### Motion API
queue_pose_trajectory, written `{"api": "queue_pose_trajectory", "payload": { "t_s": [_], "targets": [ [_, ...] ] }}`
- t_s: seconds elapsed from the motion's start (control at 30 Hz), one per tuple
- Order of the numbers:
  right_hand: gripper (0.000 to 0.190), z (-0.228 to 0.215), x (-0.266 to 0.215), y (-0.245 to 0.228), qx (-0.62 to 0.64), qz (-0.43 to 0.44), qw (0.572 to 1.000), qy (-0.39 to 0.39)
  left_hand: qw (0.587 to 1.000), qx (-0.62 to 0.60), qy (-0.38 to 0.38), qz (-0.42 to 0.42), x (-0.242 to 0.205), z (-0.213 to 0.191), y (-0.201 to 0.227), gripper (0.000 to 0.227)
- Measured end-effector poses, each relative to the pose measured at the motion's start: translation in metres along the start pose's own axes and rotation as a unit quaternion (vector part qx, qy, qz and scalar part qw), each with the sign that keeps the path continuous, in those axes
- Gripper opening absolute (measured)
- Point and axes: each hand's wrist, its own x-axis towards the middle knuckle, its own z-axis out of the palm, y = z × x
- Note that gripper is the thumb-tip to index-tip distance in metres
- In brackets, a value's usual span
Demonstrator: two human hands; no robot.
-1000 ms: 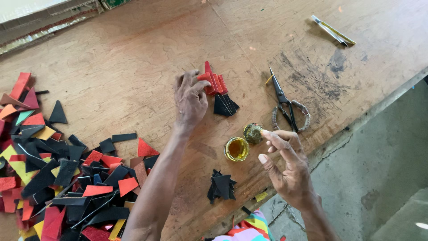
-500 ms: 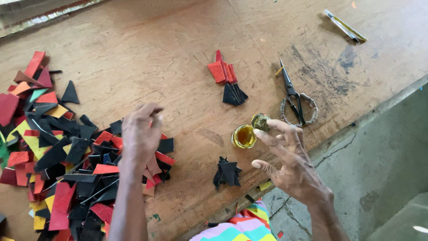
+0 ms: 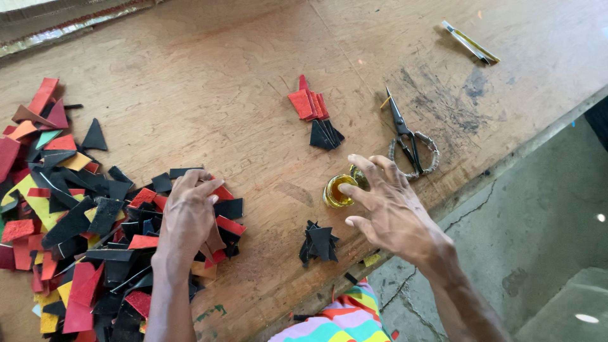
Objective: The person repeatedly picks small colored foam pieces from a pile, applies a yellow substance from a small container to one side, and places the treated piece on the table. The person handles red, orange, and black foam pieces one at a time.
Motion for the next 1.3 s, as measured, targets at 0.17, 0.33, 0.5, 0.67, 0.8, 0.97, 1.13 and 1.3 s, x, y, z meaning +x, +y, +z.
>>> {"api": "queue_pose_trajectory", "payload": {
  "t_s": [0.17, 0.33, 0.5, 0.67, 0.8, 0.97, 1.13, 1.3],
  "targets": [
    [0.053, 0.006, 0.022, -0.005, -0.028, 0.013, 0.997, -0.07, 1.0, -0.003, -0.026, -0.002, 0.003, -0.009, 0.004, 0.036],
    [0.044, 0.006, 0.018, -0.003, -0.012, -0.022, 0.999, -0.023, 0.999, -0.008, 0.025, 0.031, 0.003, -0.01, 0.007, 0.028],
    [0.04, 0.001, -0.012, 0.001, 0.019, -0.051, 0.994, 0.089, 0.993, -0.008, 0.109, 0.052, 0.003, 0.0, 0.007, 0.018],
    [0.033, -0.001, -0.024, 0.0, 0.03, -0.062, 0.993, 0.099, 0.98, 0.019, 0.185, 0.066, 0.009, 0.007, 0.01, 0.011],
    [0.05, -0.008, -0.038, 0.002, 0.022, -0.061, 0.969, 0.238, 0.955, -0.225, 0.188, -0.05, 0.012, 0.01, 0.014, 0.013],
    [0.054, -0.004, -0.046, -0.003, 0.175, -0.099, 0.914, 0.353, 0.786, -0.601, 0.062, -0.133, 0.005, 0.021, 0.027, 0.021],
    [0.073, 0.021, -0.033, -0.026, 0.284, -0.159, 0.914, 0.241, 0.639, -0.749, -0.042, -0.169, -0.016, 0.033, 0.049, 0.031],
    [0.09, 0.022, -0.023, -0.041, 0.308, -0.131, 0.931, 0.145, 0.564, -0.802, -0.091, -0.176, -0.025, 0.04, 0.07, 0.036]
  ]
}}
